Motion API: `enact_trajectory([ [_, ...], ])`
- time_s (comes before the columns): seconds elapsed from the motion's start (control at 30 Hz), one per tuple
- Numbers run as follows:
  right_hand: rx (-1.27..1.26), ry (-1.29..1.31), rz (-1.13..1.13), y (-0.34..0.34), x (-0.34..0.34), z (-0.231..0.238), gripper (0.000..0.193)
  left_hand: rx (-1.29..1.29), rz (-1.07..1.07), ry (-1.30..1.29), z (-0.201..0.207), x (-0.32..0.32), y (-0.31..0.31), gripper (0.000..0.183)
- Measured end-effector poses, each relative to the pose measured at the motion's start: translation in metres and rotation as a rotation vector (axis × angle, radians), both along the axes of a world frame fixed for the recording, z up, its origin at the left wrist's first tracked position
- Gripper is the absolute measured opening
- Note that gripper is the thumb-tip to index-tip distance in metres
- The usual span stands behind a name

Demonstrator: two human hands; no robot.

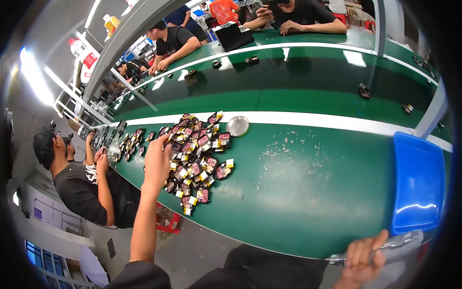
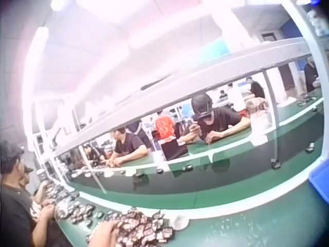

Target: Manually assemble small electronic components and fasten with a pneumatic screwdriver on a production line.

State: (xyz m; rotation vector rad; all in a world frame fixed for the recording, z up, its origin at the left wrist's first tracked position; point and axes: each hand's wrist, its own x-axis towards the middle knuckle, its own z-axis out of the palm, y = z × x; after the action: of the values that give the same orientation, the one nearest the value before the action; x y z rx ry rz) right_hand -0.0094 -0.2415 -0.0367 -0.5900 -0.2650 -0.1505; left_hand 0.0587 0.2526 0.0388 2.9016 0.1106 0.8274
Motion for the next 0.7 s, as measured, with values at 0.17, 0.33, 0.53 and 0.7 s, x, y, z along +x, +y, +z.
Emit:
enact_trajectory([
  [0.17,0.024,0.091,-0.047,0.009,-0.007,0.0,0.011,0.145,-0.074,-0.083,0.004,0.006,-0.028,0.027],
  [0.33,0.147,0.192,-0.11,0.004,-0.011,-0.002,0.011,-0.034,-0.529,0.083,-0.011,0.031,-0.137,0.027],
  [0.53,0.181,0.178,-0.075,0.006,-0.015,-0.002,0.013,-0.037,-0.602,0.203,-0.035,0.09,-0.163,0.018],
  [0.7,0.183,0.141,-0.053,0.002,-0.013,-0.004,0.012,0.122,-0.645,0.155,-0.046,0.113,-0.17,0.013],
])
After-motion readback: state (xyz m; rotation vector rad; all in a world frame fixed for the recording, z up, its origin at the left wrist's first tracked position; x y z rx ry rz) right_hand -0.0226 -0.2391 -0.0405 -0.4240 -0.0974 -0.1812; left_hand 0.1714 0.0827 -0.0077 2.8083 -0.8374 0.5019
